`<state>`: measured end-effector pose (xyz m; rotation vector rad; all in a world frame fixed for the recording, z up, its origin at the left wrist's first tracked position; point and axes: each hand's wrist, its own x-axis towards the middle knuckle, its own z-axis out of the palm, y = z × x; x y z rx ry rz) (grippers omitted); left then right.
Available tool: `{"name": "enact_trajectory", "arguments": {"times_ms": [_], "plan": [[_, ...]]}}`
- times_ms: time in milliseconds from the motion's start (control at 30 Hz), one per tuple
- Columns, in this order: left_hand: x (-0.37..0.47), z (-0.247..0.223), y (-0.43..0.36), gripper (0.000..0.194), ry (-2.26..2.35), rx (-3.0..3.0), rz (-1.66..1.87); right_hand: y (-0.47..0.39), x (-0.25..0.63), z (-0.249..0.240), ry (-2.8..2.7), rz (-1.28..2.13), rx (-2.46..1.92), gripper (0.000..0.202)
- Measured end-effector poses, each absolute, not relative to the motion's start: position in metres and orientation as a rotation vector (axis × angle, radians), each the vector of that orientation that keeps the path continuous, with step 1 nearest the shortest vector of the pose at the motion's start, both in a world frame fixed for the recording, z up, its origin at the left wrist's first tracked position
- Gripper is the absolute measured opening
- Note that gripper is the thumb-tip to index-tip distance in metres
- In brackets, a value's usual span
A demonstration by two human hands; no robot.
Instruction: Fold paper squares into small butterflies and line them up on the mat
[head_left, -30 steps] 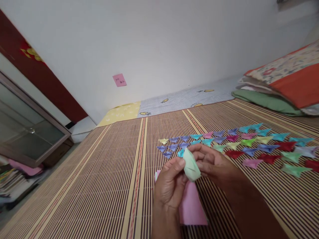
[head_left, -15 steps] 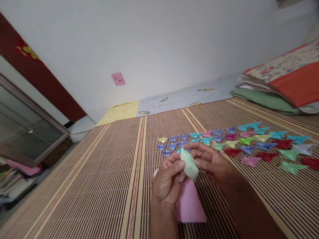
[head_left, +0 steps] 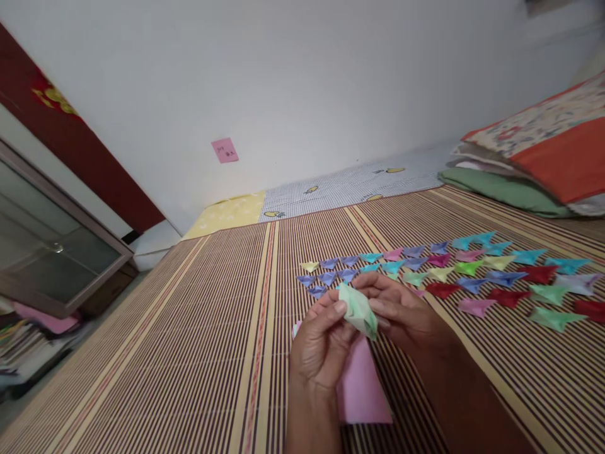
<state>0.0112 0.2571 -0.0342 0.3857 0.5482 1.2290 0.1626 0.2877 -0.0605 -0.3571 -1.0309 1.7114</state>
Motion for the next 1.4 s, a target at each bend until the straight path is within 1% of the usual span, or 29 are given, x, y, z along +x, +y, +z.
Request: {"name": "enact_trajectory", "arguments": {"times_ms": [133, 400, 633, 767, 933, 1133, 1233, 1400], "plan": [[0.013, -0.036, 0.259, 0.034, 0.589, 0.339, 1.261, 0.285, 0.163, -0.06, -1.128, 1.735, -0.441, 0.029], [0.017, -0.029, 0.259, 0.036, 0.658, 0.317, 1.323, 0.28, 0.166, -0.054, -1.223, 1.726, -0.475, 0.033], [0.016, -0.028, 0.258, 0.035, 0.596, 0.484, 1.311, 0.283, 0.159, -0.058, -1.068, 1.705, -0.455, 0.031], [0.014, -0.03, 0.256, 0.034, 0.557, 0.514, 1.244, 0.284, 0.159, -0.059, -1.039, 1.689, -0.488, 0.028], [0.012, -0.028, 0.256, 0.041, 0.581, 0.555, 1.203, 0.288, 0.158, -0.067, -1.015, 1.661, -0.47, 0.03], [0.008, -0.03, 0.258, 0.039, 0.629, 0.507, 1.213, 0.292, 0.156, -0.067, -1.009, 1.662, -0.428, 0.026], [0.009, -0.031, 0.26, 0.035, 0.663, 0.479, 1.286, 0.29, 0.155, -0.065, -1.036, 1.647, -0.412, 0.023], [0.015, -0.026, 0.259, 0.041, 0.703, 0.506, 1.33, 0.285, 0.156, -0.062, -1.193, 1.613, -0.533, 0.019]]}}
